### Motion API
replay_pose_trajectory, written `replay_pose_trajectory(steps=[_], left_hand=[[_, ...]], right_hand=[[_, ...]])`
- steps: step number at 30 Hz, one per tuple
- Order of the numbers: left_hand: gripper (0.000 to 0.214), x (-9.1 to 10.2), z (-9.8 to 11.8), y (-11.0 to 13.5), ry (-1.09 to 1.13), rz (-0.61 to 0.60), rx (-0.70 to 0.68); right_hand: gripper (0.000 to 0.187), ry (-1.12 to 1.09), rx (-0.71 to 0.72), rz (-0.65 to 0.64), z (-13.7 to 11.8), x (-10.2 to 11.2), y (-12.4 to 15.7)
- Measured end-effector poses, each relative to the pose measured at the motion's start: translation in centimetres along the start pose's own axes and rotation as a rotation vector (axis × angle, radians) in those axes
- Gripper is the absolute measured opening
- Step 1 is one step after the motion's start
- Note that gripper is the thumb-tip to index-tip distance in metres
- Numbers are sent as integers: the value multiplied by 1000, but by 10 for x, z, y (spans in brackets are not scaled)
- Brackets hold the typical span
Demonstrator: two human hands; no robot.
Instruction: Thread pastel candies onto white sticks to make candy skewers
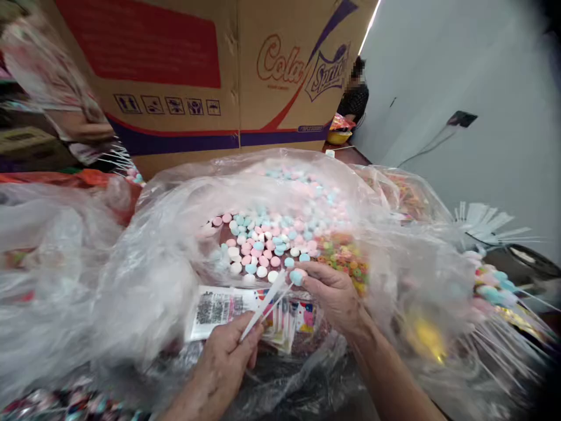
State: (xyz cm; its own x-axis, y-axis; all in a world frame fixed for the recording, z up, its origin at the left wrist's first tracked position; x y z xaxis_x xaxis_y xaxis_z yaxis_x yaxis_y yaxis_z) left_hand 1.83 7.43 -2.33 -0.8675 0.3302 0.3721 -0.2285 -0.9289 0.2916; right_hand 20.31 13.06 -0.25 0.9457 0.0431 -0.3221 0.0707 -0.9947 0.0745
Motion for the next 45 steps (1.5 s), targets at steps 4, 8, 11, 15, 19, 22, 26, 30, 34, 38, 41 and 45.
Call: replay_pose_trajectory(steps=[4, 8, 11, 15, 19, 22, 26, 30, 34, 38, 41, 45], left_hand=[[42, 0, -8, 7, 18, -4, 13], [39, -4, -11, 7, 55, -3, -8], [39, -5, -12, 8, 70, 17, -23], [38, -9, -11, 10, 67, 7, -16], [37, -12, -5, 14, 80, 34, -12], [35, -10, -3, 16, 124, 102, -6], [37, -11, -4, 14, 104, 111, -2], [39, -12, -7, 7, 103, 89, 18], [40, -5, -8, 4, 174, 117, -20], [41, 5, -10, 5, 277, 156, -50], [41, 9, -13, 7, 325, 167, -30], [37, 11, -15, 10, 351, 173, -18]], right_hand=[[26, 175, 34, -33, -5, 1, 2], [28, 337, 69, -56, -6, 0, 5], [29, 245, 57, -78, 1, -4, 8], [25, 256, 141, -39, 3, -5, 14], [25, 391, 235, -8, 2, -7, 22], [24, 399, 231, -34, 5, -11, 27], [27, 445, 211, -126, 6, -30, 37], [32, 509, 231, -278, 0, -52, 47], [32, 572, 262, -156, -18, -29, 37], [26, 971, 392, 16, -42, 8, 13], [27, 1364, 375, -215, -28, 4, -1], [24, 1617, 289, -328, -7, 1, -9]])
Point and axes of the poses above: each hand's wrist, its own y-axis away from the middle knuckle, its own x-axis out of the back of the hand, z = x × y, the point moved 8 cm from there along -y, towards the middle knuckle, and after that the axes turned 3 degrees about -y, right-handed, at the moved point
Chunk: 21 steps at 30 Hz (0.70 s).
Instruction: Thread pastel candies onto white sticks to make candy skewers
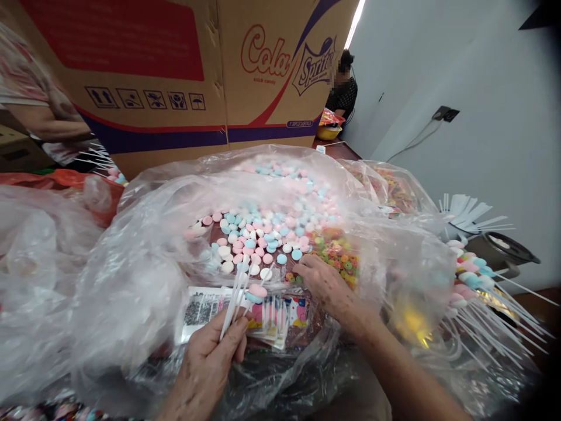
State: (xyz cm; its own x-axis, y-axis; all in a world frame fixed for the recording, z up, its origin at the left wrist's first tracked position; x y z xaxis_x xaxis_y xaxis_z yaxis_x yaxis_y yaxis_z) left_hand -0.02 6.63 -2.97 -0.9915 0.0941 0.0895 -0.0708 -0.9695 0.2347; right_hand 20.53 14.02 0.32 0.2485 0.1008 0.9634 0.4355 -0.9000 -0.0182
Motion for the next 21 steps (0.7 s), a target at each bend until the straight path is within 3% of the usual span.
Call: replay_pose_trajectory(steps=[4, 10, 14, 21], left_hand=[[39, 3, -1, -1, -4, 15, -5], [33, 7, -5, -3, 8, 54, 25], [34, 5, -5, -2, -6, 36, 18], [35, 0, -7, 1, -8, 10, 35]], right_hand=[[21, 44, -65, 67, 12, 3, -5], [16, -146, -56, 251, 40, 34, 5], [18, -180, -39, 165, 40, 34, 16], [22, -34, 17, 67, 23, 8, 24]])
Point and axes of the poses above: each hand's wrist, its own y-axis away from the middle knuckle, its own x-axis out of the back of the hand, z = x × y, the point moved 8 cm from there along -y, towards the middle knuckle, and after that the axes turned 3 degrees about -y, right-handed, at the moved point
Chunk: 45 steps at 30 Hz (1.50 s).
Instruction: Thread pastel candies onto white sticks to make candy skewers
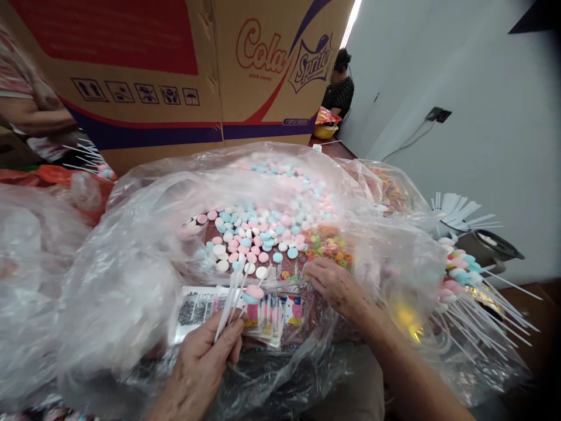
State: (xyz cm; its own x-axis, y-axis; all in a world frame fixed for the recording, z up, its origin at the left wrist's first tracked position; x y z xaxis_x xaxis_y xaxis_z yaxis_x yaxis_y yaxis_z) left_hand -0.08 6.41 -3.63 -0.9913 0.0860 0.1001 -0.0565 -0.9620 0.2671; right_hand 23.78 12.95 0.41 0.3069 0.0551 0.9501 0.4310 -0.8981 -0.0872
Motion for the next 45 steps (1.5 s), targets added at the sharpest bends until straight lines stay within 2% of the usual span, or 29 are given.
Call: replay_pose_trajectory(steps=[4, 7, 10, 13, 15, 17, 22, 29, 34, 40, 43, 45], left_hand=[[38, -4, 3, 1, -42, -38, -25], [38, -9, 6, 2, -97, -54, -26], [37, -20, 10, 4, -199, -138, -54], [37, -31, 14, 4, -286, -239, -62], [36, -36, 17, 3, -302, -265, -54], [36, -38, 20, 2, -316, -260, -47], [34, -41, 22, 0, -357, -247, -24], [36, -40, 21, 1, -373, -261, -13], [37, -44, 21, 2, -329, -298, -24], [35, -41, 13, 5, -249, -266, -36], [34, -34, 11, 7, -194, -212, -69], [34, -25, 10, 7, -153, -142, -84]], right_hand=[[21, 151, 29, 39, -7, -10, 2], [20, 2, -42, 183, -3, -2, 3], [8, -537, -271, 338, 16, 7, 9], [22, -1190, -464, 402, 22, 0, 12], [28, -1454, -497, 413, 13, -2, 11], [28, -1567, -496, 410, 3, -2, 9], [27, -1589, -499, 391, -8, -5, 8], [23, -1547, -431, 332, -8, -14, 11], [19, -1309, -254, 134, -26, -11, 9], [14, -1109, -39, 70, -61, 3, 5], [18, -1060, -65, 38, -61, 6, 3], [24, -1065, -146, 154, -45, 14, -1]])
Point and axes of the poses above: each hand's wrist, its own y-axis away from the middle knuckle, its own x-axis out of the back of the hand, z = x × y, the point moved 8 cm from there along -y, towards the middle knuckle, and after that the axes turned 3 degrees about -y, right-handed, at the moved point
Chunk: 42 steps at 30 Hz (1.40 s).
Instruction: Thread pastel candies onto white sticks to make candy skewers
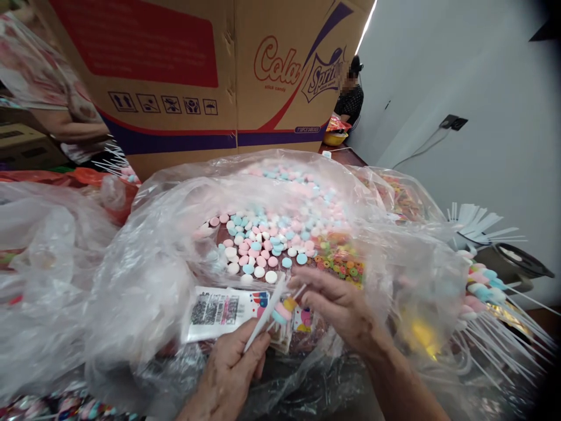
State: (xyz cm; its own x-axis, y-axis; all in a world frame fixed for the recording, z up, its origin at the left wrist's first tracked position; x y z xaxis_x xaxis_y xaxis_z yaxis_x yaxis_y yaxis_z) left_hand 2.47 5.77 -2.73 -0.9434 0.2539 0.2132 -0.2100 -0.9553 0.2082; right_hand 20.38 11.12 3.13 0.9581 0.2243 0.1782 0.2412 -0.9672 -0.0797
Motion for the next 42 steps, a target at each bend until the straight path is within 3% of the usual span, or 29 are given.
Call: replay_pose_trajectory(steps=[2, 4, 10, 15, 18, 23, 31, 35, 39, 42], left_hand=[[37, 11, -2, 1, 48, 77, -5], [38, 24, -4, 2, 109, 147, 2], [34, 49, -13, 8, 260, 264, 111], [33, 53, -24, 8, 317, 256, 119], [32, 54, -29, 7, 335, 255, 135], [30, 51, -20, 6, 296, 216, 96], [39, 47, -18, 3, 210, 198, 67], [38, 45, -16, 2, 182, 189, 31], [37, 45, -12, 1, 89, 188, 10], [40, 44, -8, -1, -40, 163, 8]], right_hand=[[26, 76, 38, 176, -3, 21, -10], [20, 297, 92, 219, -7, 28, -23], [24, 1010, 112, -85, 14, -12, -58], [20, 1220, 180, -122, 28, -26, -66], [21, 1173, 201, -92, 23, -26, -64], [22, 966, 474, -111, 2, -47, -49], [15, 1115, 561, -167, 14, -66, -46], [16, 985, 472, -197, 20, -67, -50], [16, 681, 303, -64, 20, -50, -56], [13, 182, 30, 78, 29, -27, -54]])
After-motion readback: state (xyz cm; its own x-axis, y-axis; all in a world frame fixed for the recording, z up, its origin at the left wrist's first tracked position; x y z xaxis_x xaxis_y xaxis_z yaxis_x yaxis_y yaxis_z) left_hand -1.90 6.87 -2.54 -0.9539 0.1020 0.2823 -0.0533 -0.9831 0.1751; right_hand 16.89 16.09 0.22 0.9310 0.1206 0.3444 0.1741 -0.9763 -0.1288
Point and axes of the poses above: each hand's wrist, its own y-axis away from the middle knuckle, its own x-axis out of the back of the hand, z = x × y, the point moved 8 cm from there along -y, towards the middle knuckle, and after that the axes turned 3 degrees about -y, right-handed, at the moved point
